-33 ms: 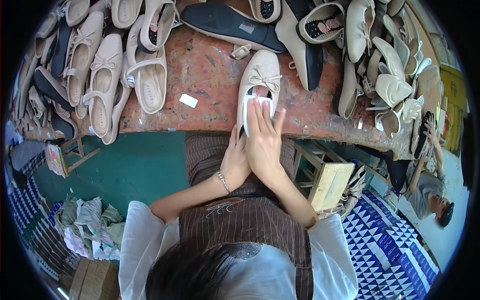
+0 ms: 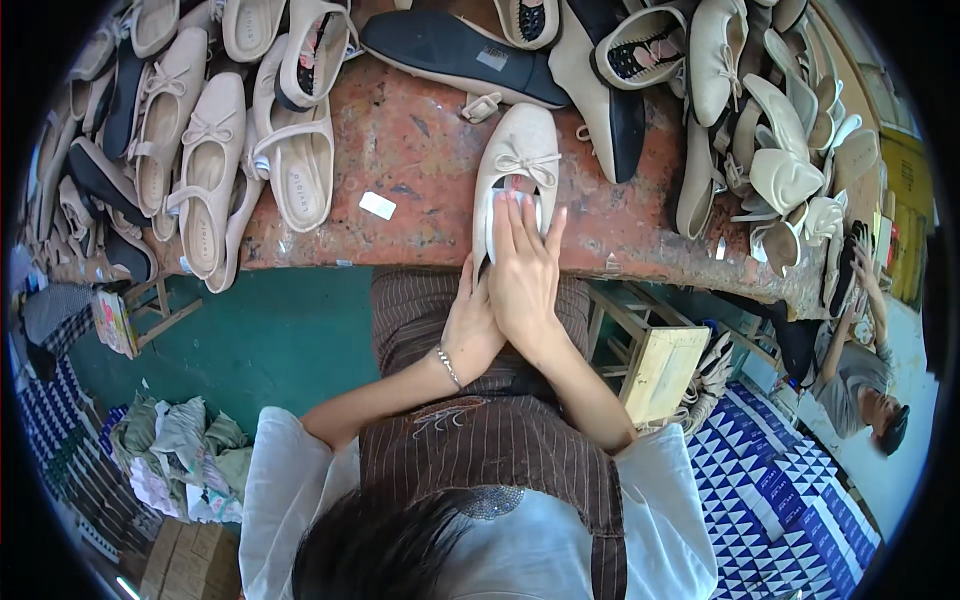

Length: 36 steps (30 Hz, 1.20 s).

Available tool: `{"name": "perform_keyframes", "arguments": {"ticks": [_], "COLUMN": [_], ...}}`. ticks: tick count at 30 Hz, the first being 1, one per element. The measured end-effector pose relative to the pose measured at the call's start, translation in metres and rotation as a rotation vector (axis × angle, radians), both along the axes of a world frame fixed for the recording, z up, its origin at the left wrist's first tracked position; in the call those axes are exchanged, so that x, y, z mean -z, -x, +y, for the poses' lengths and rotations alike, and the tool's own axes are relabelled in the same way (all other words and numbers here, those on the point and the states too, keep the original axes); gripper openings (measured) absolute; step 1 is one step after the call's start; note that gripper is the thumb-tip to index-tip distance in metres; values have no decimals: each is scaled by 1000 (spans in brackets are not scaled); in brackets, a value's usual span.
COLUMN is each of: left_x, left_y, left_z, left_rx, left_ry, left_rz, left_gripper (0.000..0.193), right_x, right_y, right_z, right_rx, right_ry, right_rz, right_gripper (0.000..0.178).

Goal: The person reaches into a box to retrieve insoles, picks up a shoe from the table, and inserts an insole into it by hand. They then wipe the shoe with a cloth, repeating this process for multiple shoes.

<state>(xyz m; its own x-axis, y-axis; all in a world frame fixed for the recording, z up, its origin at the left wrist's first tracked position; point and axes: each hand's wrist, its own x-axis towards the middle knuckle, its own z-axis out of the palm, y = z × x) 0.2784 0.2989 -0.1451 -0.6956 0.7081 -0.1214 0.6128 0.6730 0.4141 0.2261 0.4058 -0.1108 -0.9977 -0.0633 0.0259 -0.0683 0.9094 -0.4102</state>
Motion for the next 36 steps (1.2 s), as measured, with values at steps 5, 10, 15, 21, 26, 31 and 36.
{"name": "perform_keyframes", "arguments": {"ticks": [5,10,15,21,26,31,36], "left_x": [-10,-14,-13,-13,-12,-13,-16], "left_y": [0,2,3,4,5,7,14], "left_z": [4,7,4,5,3,3,6], "left_rx": [-44,-132,-36,-87,-111,-101,-149], "left_ry": [32,-118,73,-24,-100,-82,-213], "left_rz": [86,61,34,-81,-46,-15,51], "left_gripper": [44,45,43,46,43,35,38], "right_x": [-8,-8,-8,-18,3,11,15], "right_y": [33,19,29,13,27,37,34], "right_z": [4,5,0,2,2,4,7], "right_rx": [27,-5,-14,-11,34,-55,-15], "right_ry": [29,-150,-199,-70,-233,-435,-262], "right_rz": [125,14,-92,0,190,-69,29], "right_gripper": [11,57,43,54,31,31,45]}}
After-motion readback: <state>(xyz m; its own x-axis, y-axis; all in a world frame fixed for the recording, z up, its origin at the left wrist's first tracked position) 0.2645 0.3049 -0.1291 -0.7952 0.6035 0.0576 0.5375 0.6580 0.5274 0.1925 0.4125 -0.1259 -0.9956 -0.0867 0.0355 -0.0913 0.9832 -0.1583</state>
